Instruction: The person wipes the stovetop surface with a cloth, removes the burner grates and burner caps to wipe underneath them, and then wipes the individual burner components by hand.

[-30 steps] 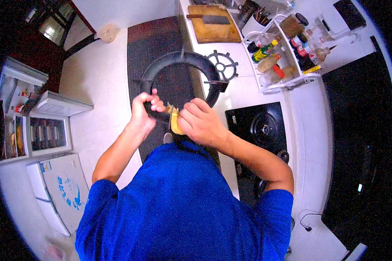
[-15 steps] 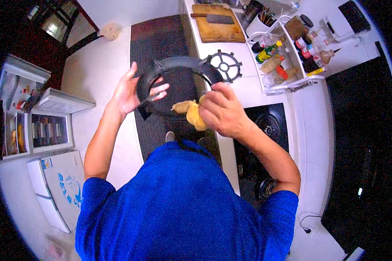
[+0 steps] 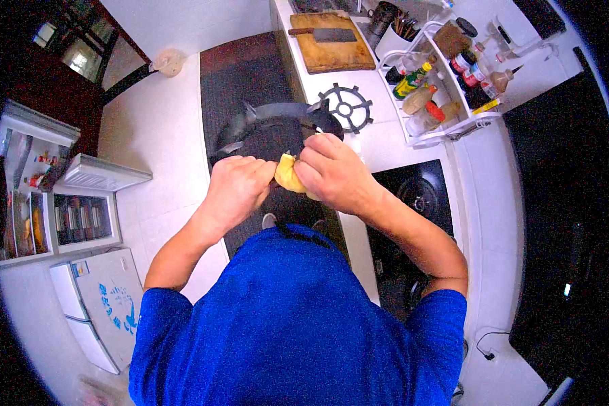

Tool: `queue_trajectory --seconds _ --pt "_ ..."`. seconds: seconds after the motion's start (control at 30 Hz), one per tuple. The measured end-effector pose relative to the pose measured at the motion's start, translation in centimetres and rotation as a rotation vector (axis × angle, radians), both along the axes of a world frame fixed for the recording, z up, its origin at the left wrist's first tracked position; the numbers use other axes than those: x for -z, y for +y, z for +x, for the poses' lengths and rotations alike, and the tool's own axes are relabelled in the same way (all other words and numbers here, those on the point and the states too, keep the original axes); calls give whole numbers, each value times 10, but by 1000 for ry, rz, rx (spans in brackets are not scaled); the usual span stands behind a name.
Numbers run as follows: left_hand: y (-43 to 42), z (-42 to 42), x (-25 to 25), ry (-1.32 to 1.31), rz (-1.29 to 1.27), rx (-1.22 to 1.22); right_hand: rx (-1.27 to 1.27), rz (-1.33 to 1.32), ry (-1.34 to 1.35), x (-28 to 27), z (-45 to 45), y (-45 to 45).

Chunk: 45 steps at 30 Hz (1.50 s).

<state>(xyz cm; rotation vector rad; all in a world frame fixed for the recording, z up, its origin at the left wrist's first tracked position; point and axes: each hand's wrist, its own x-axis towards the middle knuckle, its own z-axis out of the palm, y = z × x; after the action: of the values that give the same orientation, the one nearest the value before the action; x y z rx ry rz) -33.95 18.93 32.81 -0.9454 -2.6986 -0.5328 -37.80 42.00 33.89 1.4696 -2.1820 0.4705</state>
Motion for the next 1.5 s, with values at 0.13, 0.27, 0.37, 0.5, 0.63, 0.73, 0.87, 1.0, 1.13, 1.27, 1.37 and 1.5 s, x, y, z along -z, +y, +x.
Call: queue_trajectory --seconds 0.13,0.27,0.37,0.5,0.63,0.73,0.87,1.0,1.13,1.27,1.37,1.5 --pt "-1 -4 3 113 91 45 -24 -198 -218 6 -6 11" --pt "-6 -10 2 177 93 24 285 -957 -1052 -2 4 35" --pt "-7 -12 2 198 59 11 343 -1221 -1210 -22 -11 48" --pt "-2 -14 1 273 28 81 510 -276 -1270 -46 -2 33" --pt "1 -16 -2 367 -8 151 316 -79 -680 -12 1 2" --pt "0 -12 0 373 -33 201 370 -3 -548 6 -4 -3" --pt "-8 -10 3 263 -5 164 554 -145 -620 -2 -8 -20" --pt "-21 -9 7 306 28 74 507 -835 -1037 10 -29 6" --pt "-32 -6 7 313 16 14 339 -999 -1363 -6 -14 16" --pt "-21 -6 11 326 30 95 449 -27 -666 -2 3 -16" --pt "-18 -5 20 324 14 128 546 31 -545 10 4 -29" --pt "-22 -2 21 256 29 96 542 -451 -956 17 -7 -29"
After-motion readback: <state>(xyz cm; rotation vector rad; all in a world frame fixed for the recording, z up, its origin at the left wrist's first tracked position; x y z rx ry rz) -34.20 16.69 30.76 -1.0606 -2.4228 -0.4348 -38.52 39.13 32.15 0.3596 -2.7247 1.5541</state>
